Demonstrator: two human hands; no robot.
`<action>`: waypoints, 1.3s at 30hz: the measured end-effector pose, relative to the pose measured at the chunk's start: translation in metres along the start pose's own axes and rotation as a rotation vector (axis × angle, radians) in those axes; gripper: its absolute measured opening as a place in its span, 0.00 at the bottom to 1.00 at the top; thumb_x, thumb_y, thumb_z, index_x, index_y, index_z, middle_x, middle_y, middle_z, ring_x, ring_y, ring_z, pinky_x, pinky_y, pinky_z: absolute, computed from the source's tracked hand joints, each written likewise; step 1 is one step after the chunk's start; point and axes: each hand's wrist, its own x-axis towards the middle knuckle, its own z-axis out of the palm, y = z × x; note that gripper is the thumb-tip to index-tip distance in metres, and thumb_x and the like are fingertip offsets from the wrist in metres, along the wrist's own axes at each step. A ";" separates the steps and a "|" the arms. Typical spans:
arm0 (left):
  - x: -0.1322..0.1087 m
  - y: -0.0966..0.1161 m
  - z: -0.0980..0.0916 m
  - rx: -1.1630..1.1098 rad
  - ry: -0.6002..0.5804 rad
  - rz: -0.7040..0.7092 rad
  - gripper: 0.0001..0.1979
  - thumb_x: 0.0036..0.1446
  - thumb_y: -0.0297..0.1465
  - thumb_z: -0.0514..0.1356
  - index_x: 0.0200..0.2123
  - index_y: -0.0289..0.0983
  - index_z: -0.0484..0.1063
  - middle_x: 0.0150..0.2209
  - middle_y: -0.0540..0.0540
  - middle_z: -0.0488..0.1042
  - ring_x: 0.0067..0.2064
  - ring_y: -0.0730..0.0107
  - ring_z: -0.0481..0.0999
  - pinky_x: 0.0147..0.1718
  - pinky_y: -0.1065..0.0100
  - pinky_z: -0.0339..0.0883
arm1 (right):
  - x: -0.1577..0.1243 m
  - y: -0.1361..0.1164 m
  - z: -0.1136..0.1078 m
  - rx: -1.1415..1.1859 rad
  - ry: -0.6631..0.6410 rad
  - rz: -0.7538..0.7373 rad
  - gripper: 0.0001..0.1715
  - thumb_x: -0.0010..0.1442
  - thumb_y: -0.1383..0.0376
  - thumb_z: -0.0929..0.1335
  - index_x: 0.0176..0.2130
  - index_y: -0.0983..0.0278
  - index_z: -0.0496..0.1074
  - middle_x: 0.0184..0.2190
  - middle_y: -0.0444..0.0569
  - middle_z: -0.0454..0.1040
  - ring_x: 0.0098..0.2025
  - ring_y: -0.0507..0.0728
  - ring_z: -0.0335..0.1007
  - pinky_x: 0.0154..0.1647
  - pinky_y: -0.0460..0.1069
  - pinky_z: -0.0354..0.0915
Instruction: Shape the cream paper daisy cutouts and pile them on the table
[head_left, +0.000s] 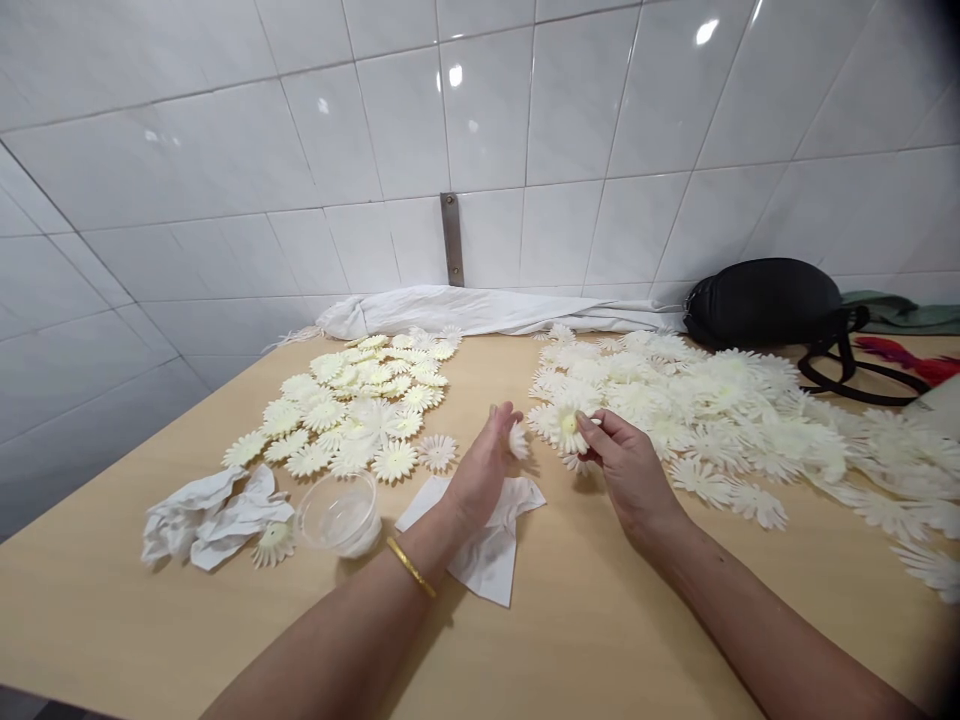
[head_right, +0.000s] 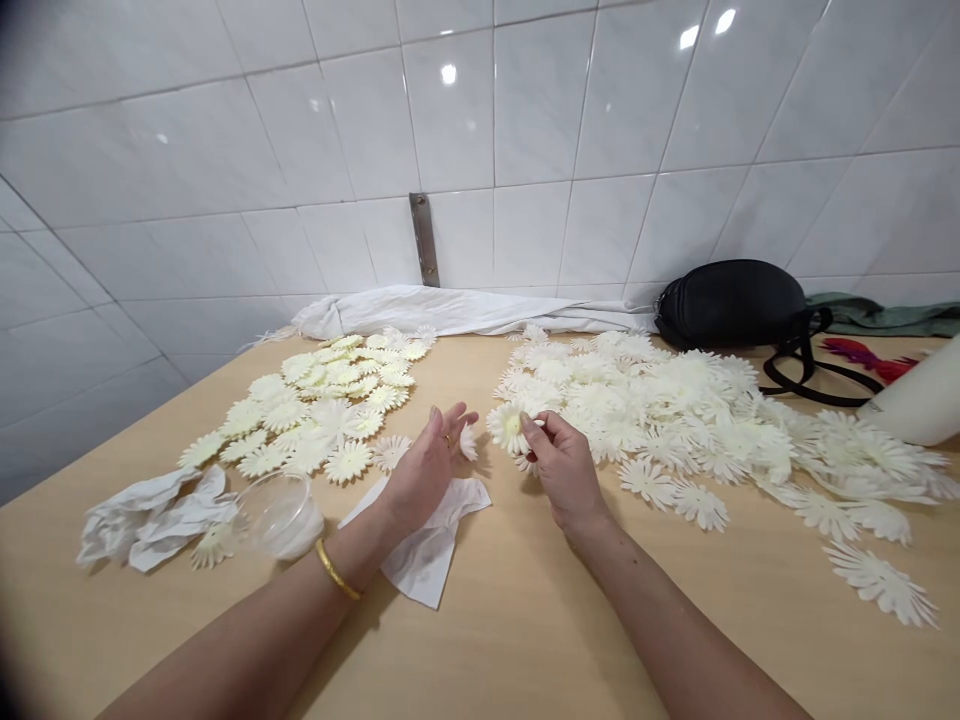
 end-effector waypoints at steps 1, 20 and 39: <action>-0.001 0.002 -0.001 0.127 0.019 0.080 0.22 0.52 0.46 0.53 0.45 0.40 0.67 0.54 0.43 0.63 0.61 0.64 0.52 0.55 0.64 0.50 | -0.001 -0.001 0.000 -0.035 -0.004 -0.015 0.16 0.50 0.54 0.68 0.23 0.63 0.64 0.20 0.40 0.60 0.23 0.48 0.54 0.24 0.44 0.56; -0.001 -0.008 -0.003 0.137 0.072 0.073 0.14 0.44 0.36 0.63 0.29 0.34 0.64 0.23 0.47 0.73 0.22 0.73 0.71 0.21 0.73 0.61 | -0.007 -0.001 0.001 -0.621 -0.090 -0.395 0.16 0.60 0.59 0.57 0.36 0.64 0.69 0.31 0.50 0.71 0.34 0.55 0.65 0.35 0.50 0.61; -0.001 -0.015 -0.003 0.079 -0.034 -0.069 0.13 0.44 0.37 0.62 0.24 0.34 0.63 0.16 0.49 0.68 0.16 0.77 0.65 0.17 0.74 0.57 | 0.000 0.005 -0.009 -1.279 0.116 -0.720 0.14 0.59 0.66 0.59 0.41 0.63 0.70 0.46 0.53 0.70 0.48 0.64 0.56 0.43 0.57 0.50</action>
